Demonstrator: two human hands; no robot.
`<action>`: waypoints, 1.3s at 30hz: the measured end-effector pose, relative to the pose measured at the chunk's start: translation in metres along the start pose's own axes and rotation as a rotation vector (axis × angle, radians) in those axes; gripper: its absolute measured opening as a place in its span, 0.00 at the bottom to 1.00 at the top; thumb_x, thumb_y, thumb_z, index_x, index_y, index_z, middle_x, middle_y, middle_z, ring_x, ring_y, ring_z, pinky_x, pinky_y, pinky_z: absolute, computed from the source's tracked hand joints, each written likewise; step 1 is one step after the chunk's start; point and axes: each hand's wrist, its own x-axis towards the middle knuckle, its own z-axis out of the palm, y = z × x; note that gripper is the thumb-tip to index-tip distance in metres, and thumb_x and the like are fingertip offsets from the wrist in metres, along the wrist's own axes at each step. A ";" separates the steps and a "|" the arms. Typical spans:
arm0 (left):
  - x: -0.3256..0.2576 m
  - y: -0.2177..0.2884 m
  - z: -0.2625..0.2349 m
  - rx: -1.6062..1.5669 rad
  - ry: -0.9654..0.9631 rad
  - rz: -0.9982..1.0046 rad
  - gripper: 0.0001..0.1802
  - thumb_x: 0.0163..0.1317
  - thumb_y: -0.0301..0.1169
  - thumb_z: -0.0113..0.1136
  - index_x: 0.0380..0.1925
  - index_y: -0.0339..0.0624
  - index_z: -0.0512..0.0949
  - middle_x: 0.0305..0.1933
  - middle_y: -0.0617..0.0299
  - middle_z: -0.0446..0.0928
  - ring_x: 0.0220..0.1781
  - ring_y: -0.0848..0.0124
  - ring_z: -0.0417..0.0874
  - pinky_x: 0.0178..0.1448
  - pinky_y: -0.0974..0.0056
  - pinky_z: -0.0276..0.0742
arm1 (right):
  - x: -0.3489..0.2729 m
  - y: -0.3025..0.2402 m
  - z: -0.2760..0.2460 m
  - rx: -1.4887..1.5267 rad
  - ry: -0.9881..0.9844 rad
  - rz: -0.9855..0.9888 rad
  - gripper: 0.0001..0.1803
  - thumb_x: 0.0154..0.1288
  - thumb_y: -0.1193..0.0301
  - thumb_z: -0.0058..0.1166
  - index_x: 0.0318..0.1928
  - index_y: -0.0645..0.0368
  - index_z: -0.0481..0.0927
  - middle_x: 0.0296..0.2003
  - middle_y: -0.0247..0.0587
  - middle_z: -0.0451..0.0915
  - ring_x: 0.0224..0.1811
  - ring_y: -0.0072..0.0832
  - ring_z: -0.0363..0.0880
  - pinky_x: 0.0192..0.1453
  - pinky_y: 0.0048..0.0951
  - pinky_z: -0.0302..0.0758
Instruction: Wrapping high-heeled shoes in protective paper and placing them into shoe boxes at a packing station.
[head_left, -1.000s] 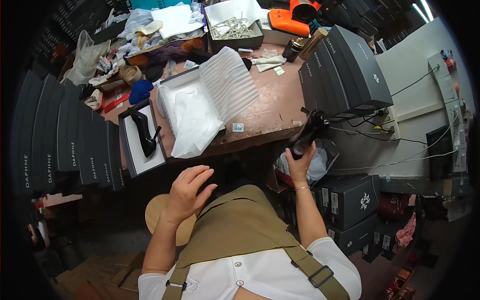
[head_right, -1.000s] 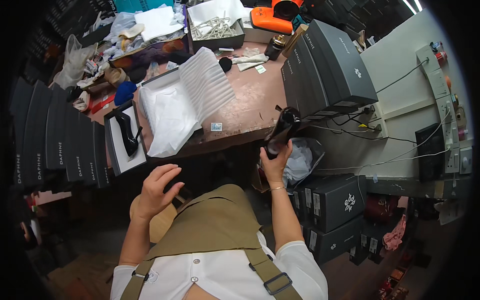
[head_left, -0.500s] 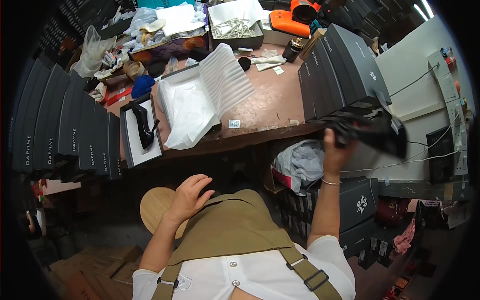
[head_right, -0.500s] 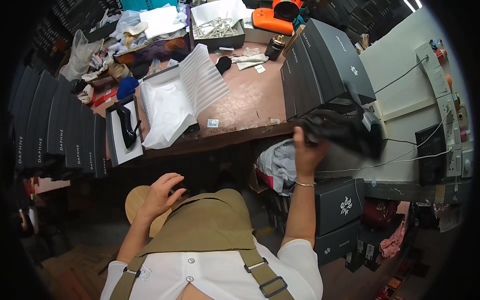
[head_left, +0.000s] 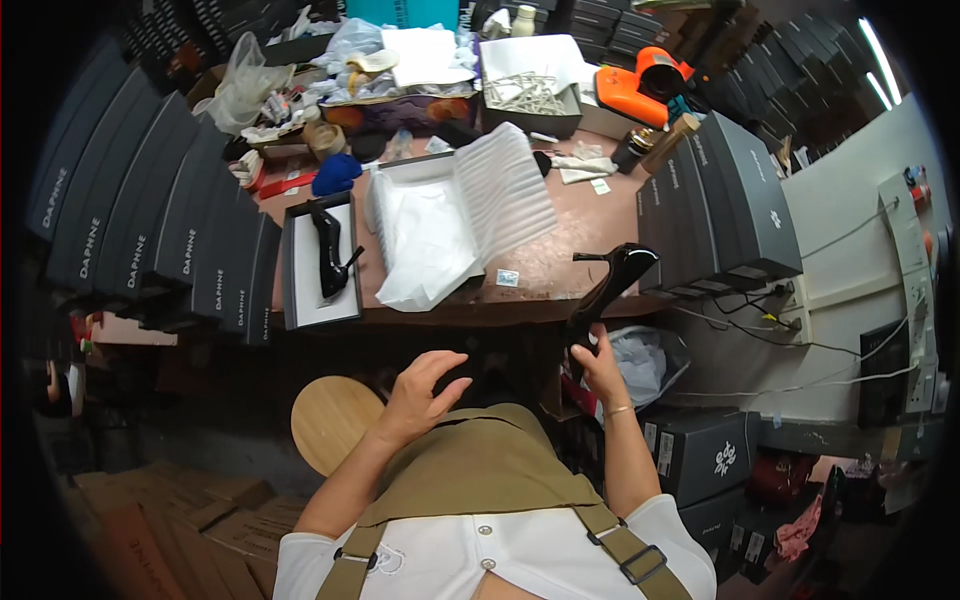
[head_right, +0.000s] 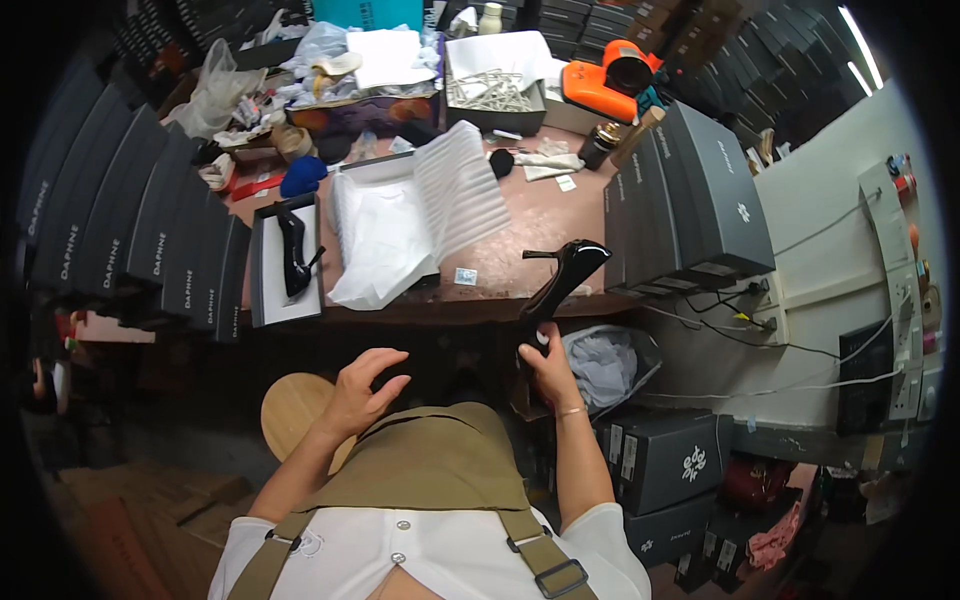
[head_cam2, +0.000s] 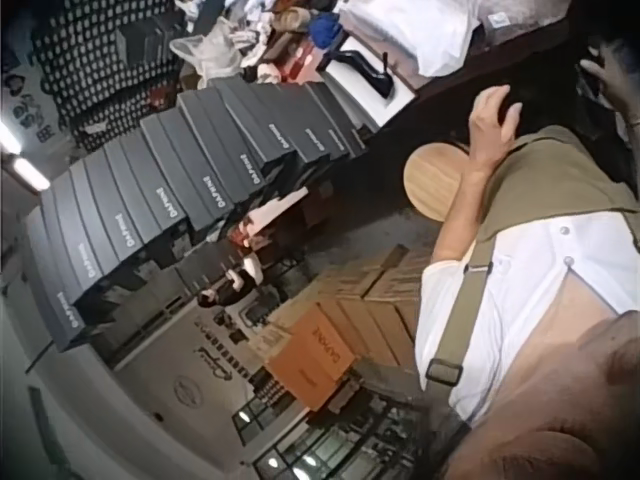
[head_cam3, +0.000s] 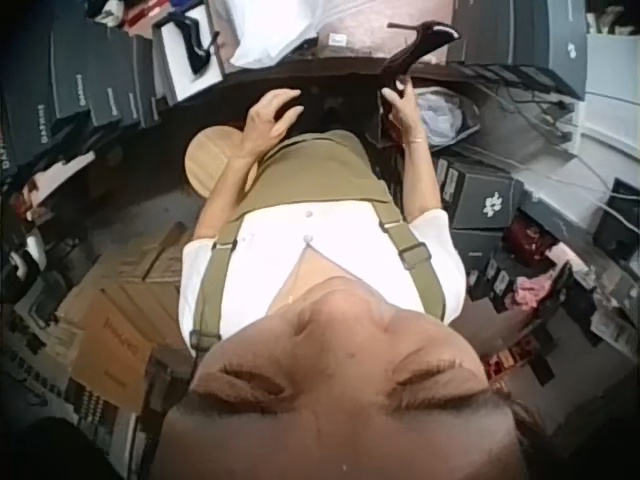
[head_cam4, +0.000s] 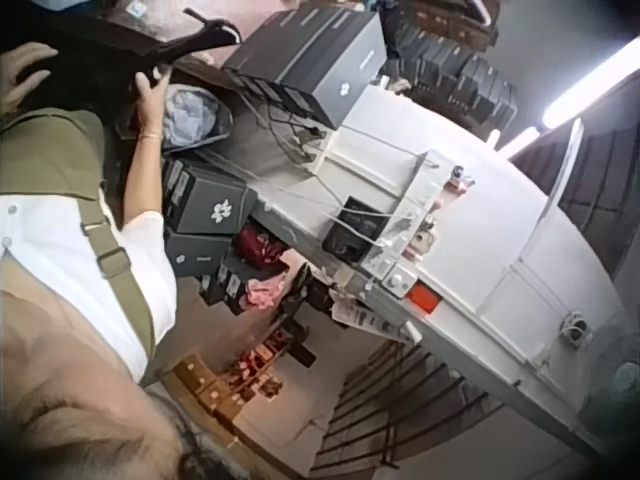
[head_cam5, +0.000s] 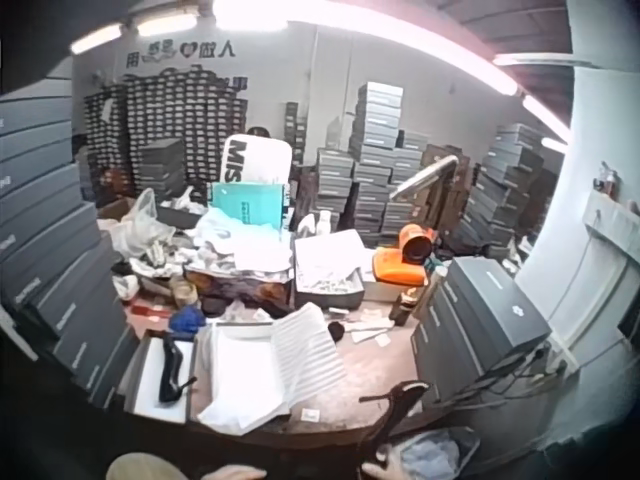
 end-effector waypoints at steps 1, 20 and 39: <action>0.003 0.004 0.000 -0.045 0.003 -0.027 0.18 0.57 0.29 0.64 0.47 0.34 0.77 0.46 0.48 0.78 0.49 0.54 0.80 0.54 0.59 0.75 | -0.011 0.004 0.004 0.147 -0.083 0.146 0.33 0.53 0.67 0.65 0.57 0.55 0.65 0.46 0.39 0.74 0.41 0.27 0.75 0.44 0.32 0.75; 0.005 -0.011 0.016 -0.743 0.248 -0.346 0.21 0.64 0.24 0.58 0.58 0.34 0.70 0.48 0.58 0.77 0.48 0.75 0.78 0.53 0.71 0.75 | -0.060 -0.026 0.066 -0.526 -0.186 -0.110 0.30 0.48 0.67 0.70 0.50 0.61 0.70 0.42 0.34 0.72 0.47 0.23 0.68 0.53 0.25 0.67; -0.032 -0.028 -0.003 -0.749 0.038 -0.364 0.33 0.66 0.41 0.58 0.65 0.35 0.62 0.62 0.54 0.71 0.65 0.68 0.69 0.68 0.64 0.63 | -0.019 -0.035 0.084 -0.190 -0.352 -0.024 0.38 0.50 0.66 0.68 0.60 0.62 0.65 0.52 0.39 0.74 0.56 0.27 0.69 0.62 0.28 0.65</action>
